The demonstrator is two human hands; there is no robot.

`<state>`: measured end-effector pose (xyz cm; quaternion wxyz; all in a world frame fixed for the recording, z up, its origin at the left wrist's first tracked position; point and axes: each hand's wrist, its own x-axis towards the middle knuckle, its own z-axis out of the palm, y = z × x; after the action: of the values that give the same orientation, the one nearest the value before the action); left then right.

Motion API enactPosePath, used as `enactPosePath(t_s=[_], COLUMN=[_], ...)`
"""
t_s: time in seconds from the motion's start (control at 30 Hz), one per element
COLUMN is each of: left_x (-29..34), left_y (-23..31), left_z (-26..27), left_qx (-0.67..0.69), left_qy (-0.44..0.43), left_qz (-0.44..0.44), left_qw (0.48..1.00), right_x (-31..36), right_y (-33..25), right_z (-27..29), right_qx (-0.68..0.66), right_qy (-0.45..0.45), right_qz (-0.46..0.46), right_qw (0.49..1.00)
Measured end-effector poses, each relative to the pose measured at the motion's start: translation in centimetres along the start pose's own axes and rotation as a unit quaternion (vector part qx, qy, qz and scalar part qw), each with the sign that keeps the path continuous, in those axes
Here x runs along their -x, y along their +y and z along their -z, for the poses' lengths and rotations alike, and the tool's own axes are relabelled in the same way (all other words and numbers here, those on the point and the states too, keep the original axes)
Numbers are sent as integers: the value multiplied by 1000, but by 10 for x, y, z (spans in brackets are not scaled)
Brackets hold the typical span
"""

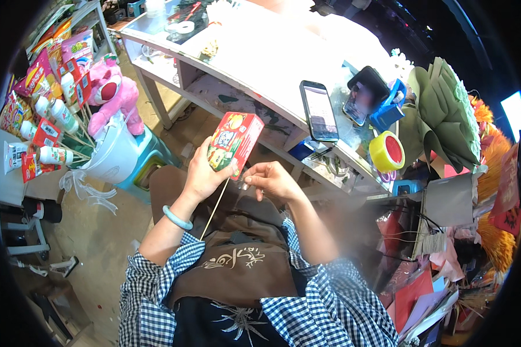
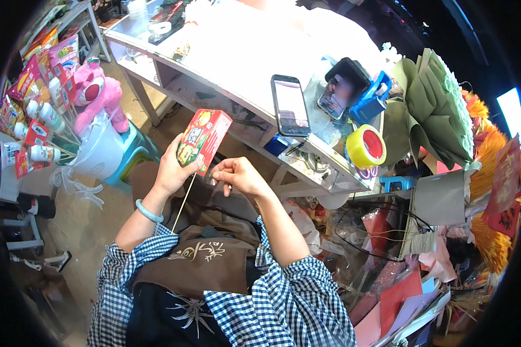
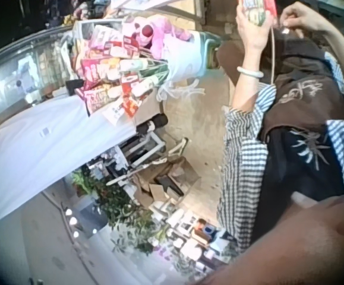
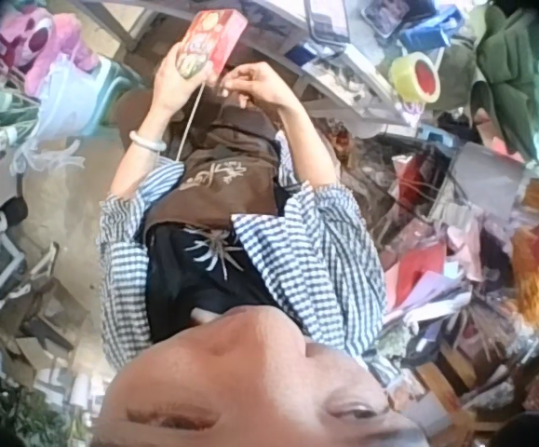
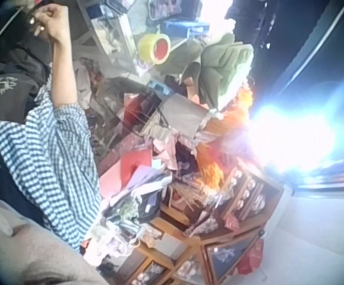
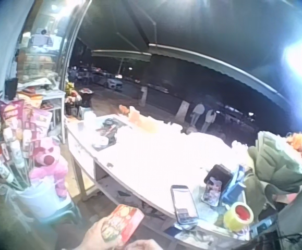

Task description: The person attaches a snack box to a wooden stick using tape, trims the stick with scissors, and places the assembled item into a container with other snack bouquets. The person repeats the process with another snack box.

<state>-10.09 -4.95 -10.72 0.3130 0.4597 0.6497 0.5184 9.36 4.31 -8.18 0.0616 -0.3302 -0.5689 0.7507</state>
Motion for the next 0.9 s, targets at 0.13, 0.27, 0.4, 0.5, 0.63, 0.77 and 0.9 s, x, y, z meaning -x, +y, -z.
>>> enactPosePath(t_s=[0.13, 0.27, 0.4, 0.5, 0.63, 0.77, 0.9], left_x=[1, 1, -5, -10, -10, -5, -3], left_y=[19, 40, 50, 51, 46, 43, 42], left_z=[14, 36, 57, 64, 66, 59, 58], left_qx=[267, 476, 562, 562, 600, 649, 643], left_qy=[-48, -130, -148, -140, -169, -188, -240], left_qz=[7, 4, 10, 29, 46, 103, 94], left_qw=[962, 870, 814, 815, 780, 730, 721], right_x=[-4, -21, -27, -33, -32, -18, 10], right_y=[-32, -60, -79, -85, -80, -75, -86], right_z=[-19, -46, -58, -60, -56, -41, 26], right_qx=[-16, -20, -16, 7, 111, 50, 314], right_qy=[-20, 37, 30, 47, 85, 11, 238], right_qz=[67, 83, 121, 156, 125, 174, 290], right_qw=[997, 996, 992, 987, 982, 983, 872])
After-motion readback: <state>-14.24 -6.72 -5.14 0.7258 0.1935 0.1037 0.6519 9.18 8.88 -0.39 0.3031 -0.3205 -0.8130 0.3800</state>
